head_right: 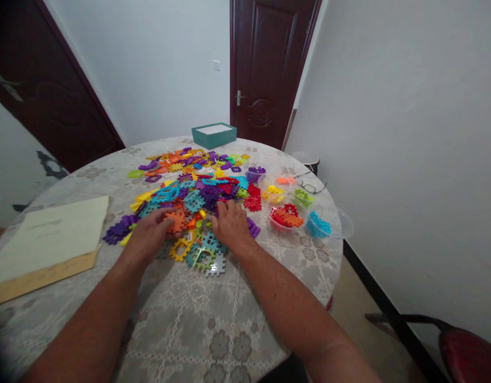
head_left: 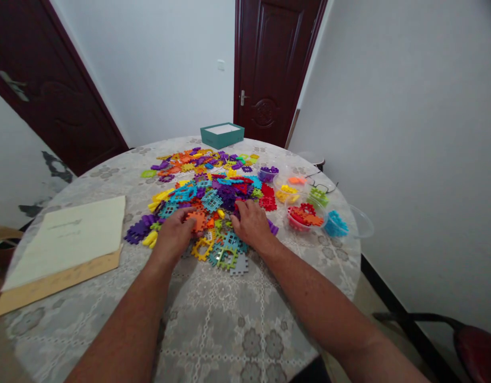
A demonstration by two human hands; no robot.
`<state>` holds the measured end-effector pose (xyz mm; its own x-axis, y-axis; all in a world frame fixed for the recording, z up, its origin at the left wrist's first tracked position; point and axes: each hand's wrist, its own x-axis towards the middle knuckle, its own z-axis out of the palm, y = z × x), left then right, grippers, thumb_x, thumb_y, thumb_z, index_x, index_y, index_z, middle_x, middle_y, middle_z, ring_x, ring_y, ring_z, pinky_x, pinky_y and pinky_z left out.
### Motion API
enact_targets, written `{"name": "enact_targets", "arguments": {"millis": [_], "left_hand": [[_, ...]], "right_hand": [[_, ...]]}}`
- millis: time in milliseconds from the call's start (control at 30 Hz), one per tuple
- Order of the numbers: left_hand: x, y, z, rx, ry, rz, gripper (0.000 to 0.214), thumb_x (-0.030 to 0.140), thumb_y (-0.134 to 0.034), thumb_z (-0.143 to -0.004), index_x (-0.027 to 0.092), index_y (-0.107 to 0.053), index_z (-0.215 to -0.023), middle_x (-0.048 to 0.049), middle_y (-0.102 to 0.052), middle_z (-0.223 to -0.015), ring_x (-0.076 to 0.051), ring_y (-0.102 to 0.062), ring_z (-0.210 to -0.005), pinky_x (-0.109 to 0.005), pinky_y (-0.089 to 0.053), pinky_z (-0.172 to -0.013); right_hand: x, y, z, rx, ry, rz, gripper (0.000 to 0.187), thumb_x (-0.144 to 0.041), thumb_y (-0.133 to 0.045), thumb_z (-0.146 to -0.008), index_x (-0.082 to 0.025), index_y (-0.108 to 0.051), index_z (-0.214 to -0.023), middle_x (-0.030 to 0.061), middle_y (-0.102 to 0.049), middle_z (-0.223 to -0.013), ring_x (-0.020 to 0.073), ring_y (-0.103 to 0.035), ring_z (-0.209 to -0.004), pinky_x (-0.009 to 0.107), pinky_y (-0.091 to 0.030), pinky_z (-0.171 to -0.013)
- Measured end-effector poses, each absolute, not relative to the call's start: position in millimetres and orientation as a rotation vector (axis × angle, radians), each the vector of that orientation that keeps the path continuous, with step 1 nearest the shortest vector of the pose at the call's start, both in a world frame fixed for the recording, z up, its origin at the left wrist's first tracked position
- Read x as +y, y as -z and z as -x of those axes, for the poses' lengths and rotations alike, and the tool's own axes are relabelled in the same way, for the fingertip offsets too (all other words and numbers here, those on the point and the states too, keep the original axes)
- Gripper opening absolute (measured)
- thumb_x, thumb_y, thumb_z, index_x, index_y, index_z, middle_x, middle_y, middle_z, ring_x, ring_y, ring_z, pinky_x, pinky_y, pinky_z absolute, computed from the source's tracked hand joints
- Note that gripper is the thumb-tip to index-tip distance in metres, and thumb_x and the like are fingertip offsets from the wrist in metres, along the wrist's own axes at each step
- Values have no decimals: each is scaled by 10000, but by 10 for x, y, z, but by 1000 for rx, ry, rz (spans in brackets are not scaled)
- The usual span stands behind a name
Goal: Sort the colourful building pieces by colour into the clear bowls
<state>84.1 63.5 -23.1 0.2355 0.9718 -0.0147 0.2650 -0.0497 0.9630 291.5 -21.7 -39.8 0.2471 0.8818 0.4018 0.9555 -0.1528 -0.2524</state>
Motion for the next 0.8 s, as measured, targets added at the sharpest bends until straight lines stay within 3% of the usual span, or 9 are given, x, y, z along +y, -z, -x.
{"name": "enact_targets", "arguments": {"millis": [67, 167, 300, 533, 667, 800], "left_hand": [[601, 270, -848, 1256, -785, -1812, 492, 296, -595, -874, 218, -673, -1353, -83, -737, -1187, -197, -719, -742, -341, -615, -694], [567, 301, -858, 1305, -764, -2139, 492, 325, -560, -921, 223, -657, -1392, -85, -760, -1200, -243, -743, -905, -380, -600, -857], [566, 321, -862, 1306, -799, -2331, 432, 306, -535, -945, 196, -680, -1336, -102, -763, -1225, -268, -725, -1065, -411, -545, -1019], [584, 309, -820, 1237, -1086, -2374, 335, 263, -519, -946, 167, -707, -1206, -133, -740, -1222, -286, -678, -1169, -442, -506, -1082], [531, 201, -814, 1302, -1204, -2236, 273, 251, -528, -956, 188, -719, -1141, -121, -734, -1193, -274, -669, -1170, -427, -482, -1107], [412, 71, -877, 1191, -1145, -1986, 291, 355, -604, -958, 213, -706, -1190, -80, -753, -1142, -243, -700, -1060, -370, -535, -985]], "right_hand": [[-201, 410, -2939, -1676, 219, 1987, 466, -352, -606, -991, -171, -579, -1420, 164, -621, -1268, 316, -555, -1188, 461, -484, -1039], [-163, 436, -3010, -1626, 235, 1885, 436, -236, -566, -981, -131, -602, -1403, 172, -640, -1257, 306, -566, -1198, 450, -473, -1076], [-114, 445, -3070, -1570, 98, 1725, 339, -176, -495, -1004, -173, -679, -1289, 129, -708, -1205, 255, -638, -1143, 397, -499, -1058], [-129, 371, -3061, -1309, -150, 1571, 294, -241, -551, -990, -208, -710, -1235, 71, -767, -1199, 220, -704, -1105, 367, -531, -1036], [-149, 351, -3043, -1303, -331, 1546, 373, -237, -510, -991, -208, -668, -1327, 65, -762, -1193, 191, -734, -978, 339, -578, -935], [-172, 334, -2928, -1352, -582, 1392, 439, -302, -539, -977, -225, -609, -1403, 48, -768, -1126, 172, -739, -863, 310, -605, -803]]}}
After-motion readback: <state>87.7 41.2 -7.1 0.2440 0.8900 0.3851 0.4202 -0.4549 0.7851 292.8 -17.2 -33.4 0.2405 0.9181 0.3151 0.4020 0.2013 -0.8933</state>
